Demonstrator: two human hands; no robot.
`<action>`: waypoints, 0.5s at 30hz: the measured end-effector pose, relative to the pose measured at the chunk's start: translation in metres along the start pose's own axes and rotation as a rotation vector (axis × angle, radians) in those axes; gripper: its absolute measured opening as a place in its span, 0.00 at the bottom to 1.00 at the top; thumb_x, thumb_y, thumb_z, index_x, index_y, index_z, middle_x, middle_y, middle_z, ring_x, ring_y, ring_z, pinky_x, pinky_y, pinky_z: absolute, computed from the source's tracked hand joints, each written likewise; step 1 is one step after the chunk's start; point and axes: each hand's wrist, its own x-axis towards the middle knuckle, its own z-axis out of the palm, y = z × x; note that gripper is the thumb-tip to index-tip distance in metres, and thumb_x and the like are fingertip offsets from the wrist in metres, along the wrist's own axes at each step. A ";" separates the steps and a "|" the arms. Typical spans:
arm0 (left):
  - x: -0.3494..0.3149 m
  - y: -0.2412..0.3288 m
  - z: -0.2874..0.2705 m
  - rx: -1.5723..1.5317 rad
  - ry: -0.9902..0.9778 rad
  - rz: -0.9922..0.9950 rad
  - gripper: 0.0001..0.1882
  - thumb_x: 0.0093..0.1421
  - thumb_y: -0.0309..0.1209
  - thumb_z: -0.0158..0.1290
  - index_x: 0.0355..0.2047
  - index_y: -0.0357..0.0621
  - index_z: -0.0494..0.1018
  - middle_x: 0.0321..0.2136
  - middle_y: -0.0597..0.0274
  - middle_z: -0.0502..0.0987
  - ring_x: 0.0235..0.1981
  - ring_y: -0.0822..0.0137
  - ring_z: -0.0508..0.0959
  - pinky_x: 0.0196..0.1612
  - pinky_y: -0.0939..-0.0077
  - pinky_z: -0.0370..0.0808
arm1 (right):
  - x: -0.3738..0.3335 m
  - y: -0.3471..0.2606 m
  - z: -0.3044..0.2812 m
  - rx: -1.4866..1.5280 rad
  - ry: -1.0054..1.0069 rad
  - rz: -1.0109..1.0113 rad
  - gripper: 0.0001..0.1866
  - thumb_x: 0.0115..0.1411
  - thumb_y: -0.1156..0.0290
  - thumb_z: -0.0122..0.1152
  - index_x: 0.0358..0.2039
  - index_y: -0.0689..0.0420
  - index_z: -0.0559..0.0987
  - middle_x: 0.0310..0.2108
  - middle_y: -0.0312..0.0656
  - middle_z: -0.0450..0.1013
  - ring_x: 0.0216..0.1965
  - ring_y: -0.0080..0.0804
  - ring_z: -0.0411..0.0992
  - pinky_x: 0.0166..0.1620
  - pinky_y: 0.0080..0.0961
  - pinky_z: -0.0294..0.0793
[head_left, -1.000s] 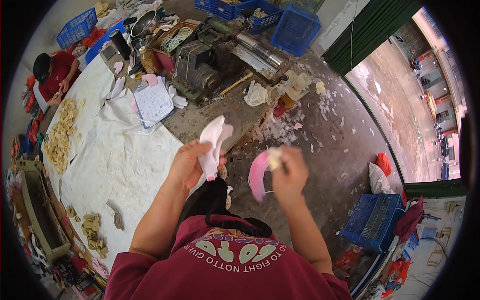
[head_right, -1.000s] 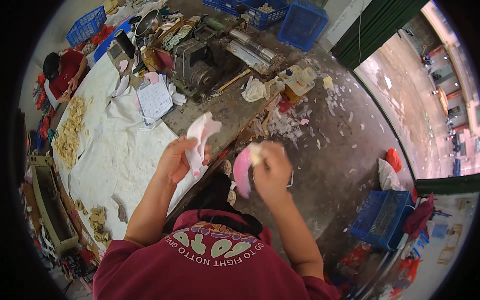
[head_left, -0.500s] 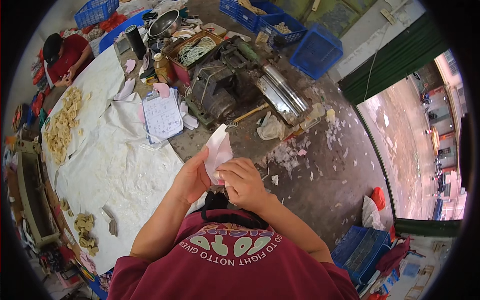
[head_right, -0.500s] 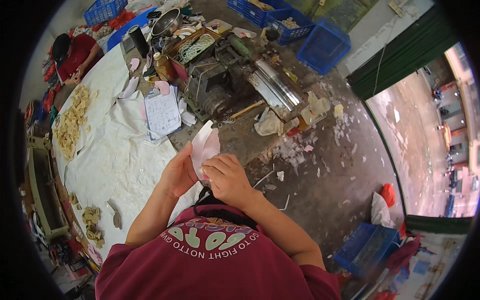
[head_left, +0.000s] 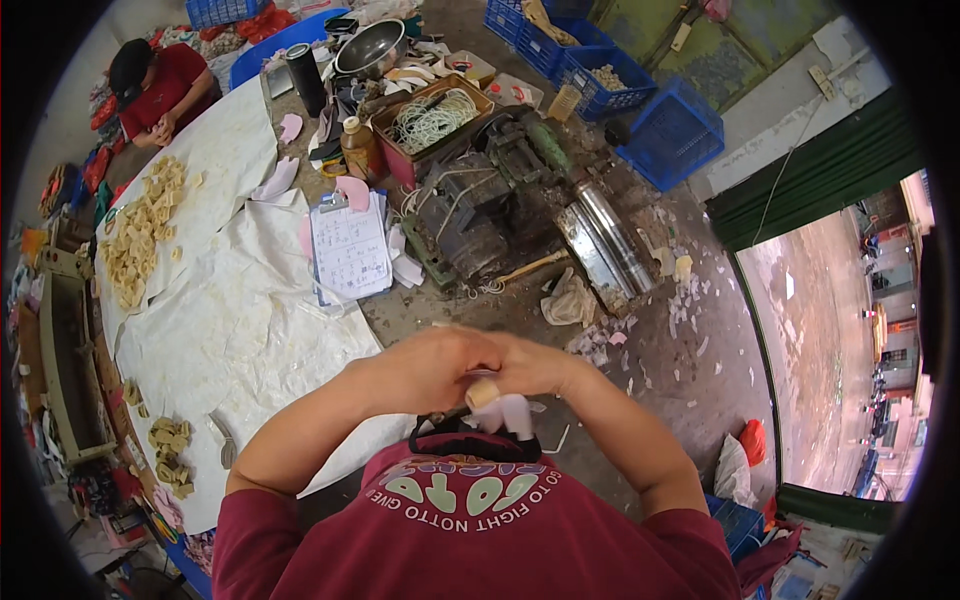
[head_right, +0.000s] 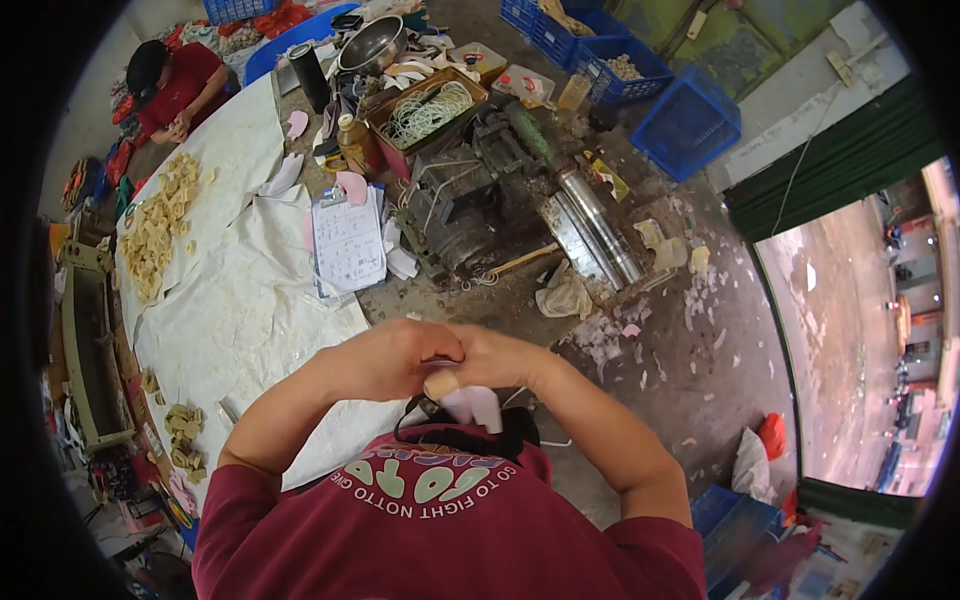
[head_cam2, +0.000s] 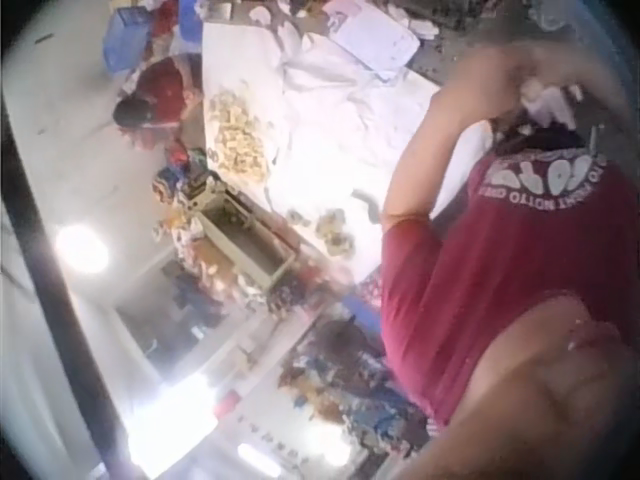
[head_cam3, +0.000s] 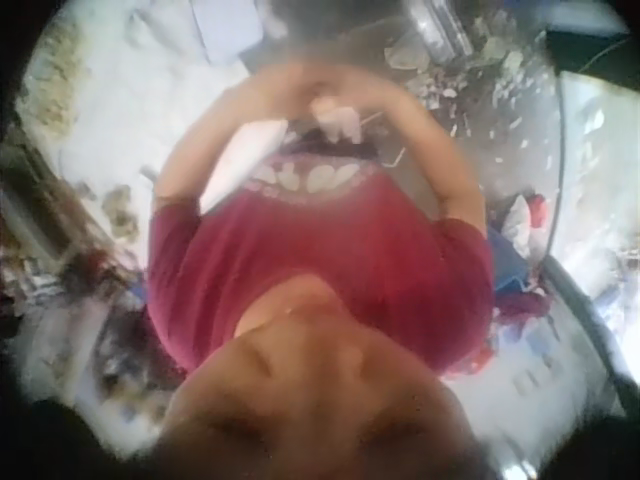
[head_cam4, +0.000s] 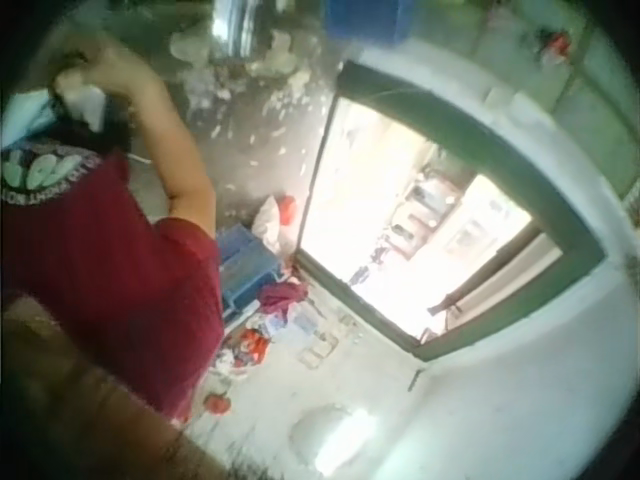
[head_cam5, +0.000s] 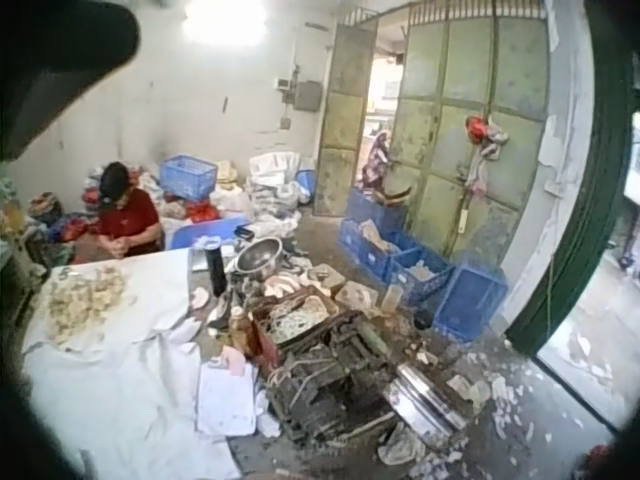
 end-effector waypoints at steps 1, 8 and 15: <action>0.002 0.003 -0.010 -0.010 -0.029 -0.145 0.11 0.48 0.25 0.57 0.33 0.37 0.73 0.29 0.49 0.76 0.32 0.50 0.77 0.35 0.62 0.73 | -0.006 0.004 0.004 0.060 -0.007 0.118 0.30 0.49 0.59 0.66 0.49 0.62 0.71 0.44 0.43 0.73 0.45 0.30 0.72 0.49 0.24 0.69; 0.021 -0.074 -0.037 -0.555 0.617 -0.357 0.12 0.58 0.25 0.53 0.43 0.39 0.73 0.29 0.73 0.74 0.26 0.81 0.72 0.29 0.85 0.70 | -0.016 0.008 -0.012 0.905 0.117 0.027 0.27 0.55 0.63 0.60 0.53 0.65 0.68 0.35 0.47 0.75 0.37 0.36 0.76 0.43 0.31 0.75; 0.071 -0.135 0.014 0.123 0.907 -0.404 0.24 0.50 0.15 0.44 0.50 0.34 0.69 0.41 0.45 0.67 0.38 0.47 0.72 0.40 0.63 0.71 | -0.046 -0.007 -0.067 1.036 0.369 -0.202 0.26 0.57 0.67 0.57 0.54 0.63 0.66 0.32 0.43 0.73 0.40 0.39 0.72 0.56 0.45 0.66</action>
